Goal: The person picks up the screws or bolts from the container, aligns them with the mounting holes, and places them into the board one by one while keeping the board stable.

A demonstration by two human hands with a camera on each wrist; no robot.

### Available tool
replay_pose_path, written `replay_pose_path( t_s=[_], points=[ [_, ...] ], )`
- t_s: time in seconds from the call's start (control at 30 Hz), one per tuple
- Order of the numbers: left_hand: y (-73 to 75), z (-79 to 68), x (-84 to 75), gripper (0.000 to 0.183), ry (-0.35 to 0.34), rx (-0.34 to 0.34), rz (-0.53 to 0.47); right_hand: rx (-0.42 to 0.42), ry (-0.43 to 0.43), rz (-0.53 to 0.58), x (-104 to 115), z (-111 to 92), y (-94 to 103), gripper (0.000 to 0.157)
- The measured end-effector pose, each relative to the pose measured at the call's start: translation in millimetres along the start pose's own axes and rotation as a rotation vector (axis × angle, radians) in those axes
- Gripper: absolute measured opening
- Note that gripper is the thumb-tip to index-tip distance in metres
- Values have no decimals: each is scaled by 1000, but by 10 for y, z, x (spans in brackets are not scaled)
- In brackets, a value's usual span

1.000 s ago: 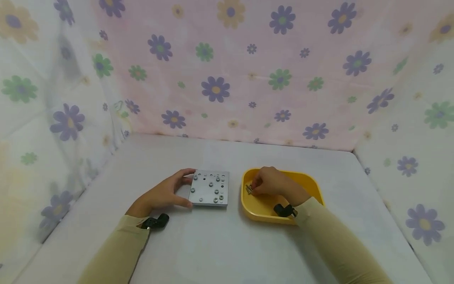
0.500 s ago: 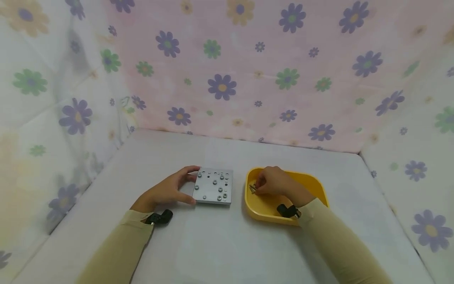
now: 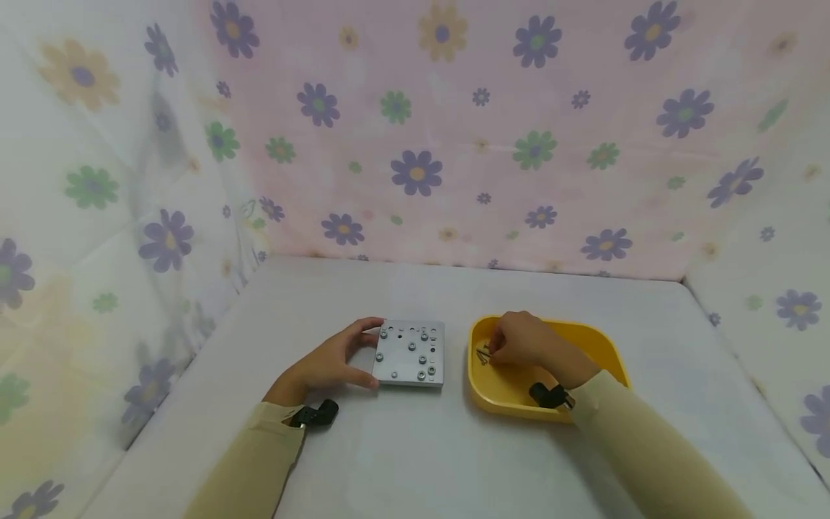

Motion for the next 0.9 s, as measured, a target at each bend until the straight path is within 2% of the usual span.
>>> replay_pose_path(
  t_s=[0.3,0.53,0.9],
  points=[
    [-14,1,16,113,-6,0,6,24,-3,-35,0,-36,-2,5],
    [2,-7,24,113,-14,2,0,0,-2,-42,27,-47,19,4],
    [-5,-11,-23,113,-12,3,-2,-26,46,3,69,-83,47,4]
  ],
)
Point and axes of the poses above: each hand's wrist, its own z-axis towards the middle knuckle, its own y-axis out of the back of the hand, x = y × z, the point moved 8 cm from there along z, towards the middle knuckle, and after that the axes turned 8 degrees about -y, right-handed, at the moved point
